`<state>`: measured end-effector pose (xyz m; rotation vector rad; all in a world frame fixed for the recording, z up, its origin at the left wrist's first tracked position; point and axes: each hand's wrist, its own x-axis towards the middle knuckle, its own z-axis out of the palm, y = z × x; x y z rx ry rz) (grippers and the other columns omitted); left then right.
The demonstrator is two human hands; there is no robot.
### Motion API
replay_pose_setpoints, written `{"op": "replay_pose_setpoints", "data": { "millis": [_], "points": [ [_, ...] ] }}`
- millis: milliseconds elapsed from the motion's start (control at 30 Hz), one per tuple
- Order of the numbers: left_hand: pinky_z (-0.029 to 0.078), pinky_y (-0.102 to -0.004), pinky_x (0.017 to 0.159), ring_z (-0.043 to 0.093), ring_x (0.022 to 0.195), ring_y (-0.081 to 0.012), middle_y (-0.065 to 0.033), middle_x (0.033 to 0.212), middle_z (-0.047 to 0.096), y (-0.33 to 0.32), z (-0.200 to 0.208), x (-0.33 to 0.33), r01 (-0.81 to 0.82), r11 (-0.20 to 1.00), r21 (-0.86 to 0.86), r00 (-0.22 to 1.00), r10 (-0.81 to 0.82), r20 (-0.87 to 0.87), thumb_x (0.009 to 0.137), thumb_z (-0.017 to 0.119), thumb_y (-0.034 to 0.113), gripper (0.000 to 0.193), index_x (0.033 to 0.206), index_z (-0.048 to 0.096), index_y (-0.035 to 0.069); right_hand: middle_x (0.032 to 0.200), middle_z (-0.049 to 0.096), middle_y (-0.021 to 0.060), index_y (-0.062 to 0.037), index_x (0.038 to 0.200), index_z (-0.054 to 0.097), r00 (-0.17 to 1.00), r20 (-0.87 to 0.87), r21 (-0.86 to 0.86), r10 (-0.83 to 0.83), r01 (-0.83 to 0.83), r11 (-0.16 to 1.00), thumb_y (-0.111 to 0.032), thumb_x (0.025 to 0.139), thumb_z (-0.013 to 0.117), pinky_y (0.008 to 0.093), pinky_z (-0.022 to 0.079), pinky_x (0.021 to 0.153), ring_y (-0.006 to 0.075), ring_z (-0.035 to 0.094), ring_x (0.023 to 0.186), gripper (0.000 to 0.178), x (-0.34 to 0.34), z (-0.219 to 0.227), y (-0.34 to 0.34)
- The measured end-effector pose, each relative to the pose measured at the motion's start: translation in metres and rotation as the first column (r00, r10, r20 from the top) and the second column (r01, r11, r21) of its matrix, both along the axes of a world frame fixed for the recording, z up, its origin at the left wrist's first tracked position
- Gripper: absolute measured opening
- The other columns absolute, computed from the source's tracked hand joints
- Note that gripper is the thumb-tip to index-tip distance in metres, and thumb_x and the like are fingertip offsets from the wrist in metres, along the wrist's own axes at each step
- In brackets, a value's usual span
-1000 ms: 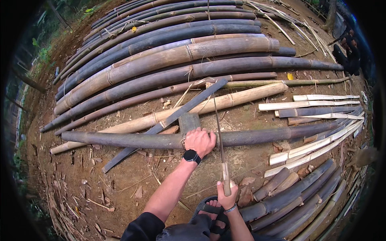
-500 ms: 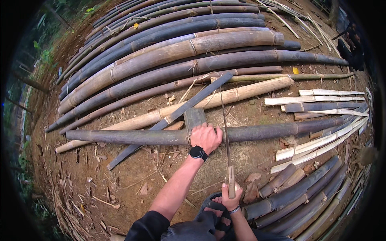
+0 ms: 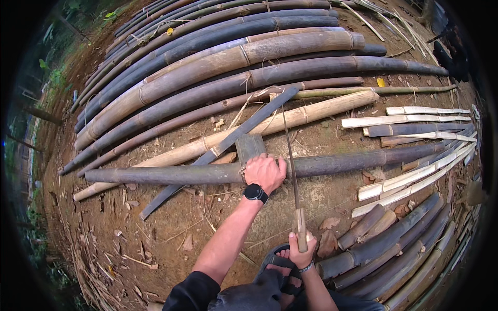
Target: The person saws a piece of bamboo by hand while sitting on the ground among other bamboo stalks.
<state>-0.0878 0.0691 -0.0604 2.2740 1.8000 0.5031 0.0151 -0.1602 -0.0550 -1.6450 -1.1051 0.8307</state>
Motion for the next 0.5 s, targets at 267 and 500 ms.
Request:
{"op": "replay_pose_setpoints", "data": {
  "millis": [267,500],
  "points": [
    [0.054,-0.0476,0.076,0.07,0.074,-0.038,-0.0212,0.08,0.071,0.001,0.003,0.004,-0.011,1.0,-0.004,1.0,0.011,-0.008,0.091,0.054,0.034,0.041,0.072,0.072,0.001,0.057,0.048,0.0056,-0.0028,0.067,0.05,0.997,-0.062,-0.008,-0.034,0.034,0.999,-0.008,0.089,0.069,0.0366,0.036,0.05,0.0162,0.048,0.051,0.029,-0.003,-0.003,0.001],
    [0.054,-0.0474,0.077,0.07,0.075,-0.0379,-0.0209,0.08,0.071,0.002,0.003,0.002,0.005,1.0,-0.013,1.0,-0.005,-0.023,0.092,0.053,0.034,0.042,0.074,0.072,0.001,0.058,0.059,0.0124,-0.0021,0.074,0.06,0.999,-0.034,-0.074,-0.013,0.01,0.997,-0.013,0.088,0.071,0.0401,0.046,0.052,0.0291,0.064,0.052,0.021,0.003,-0.002,0.026]
  ]
}}
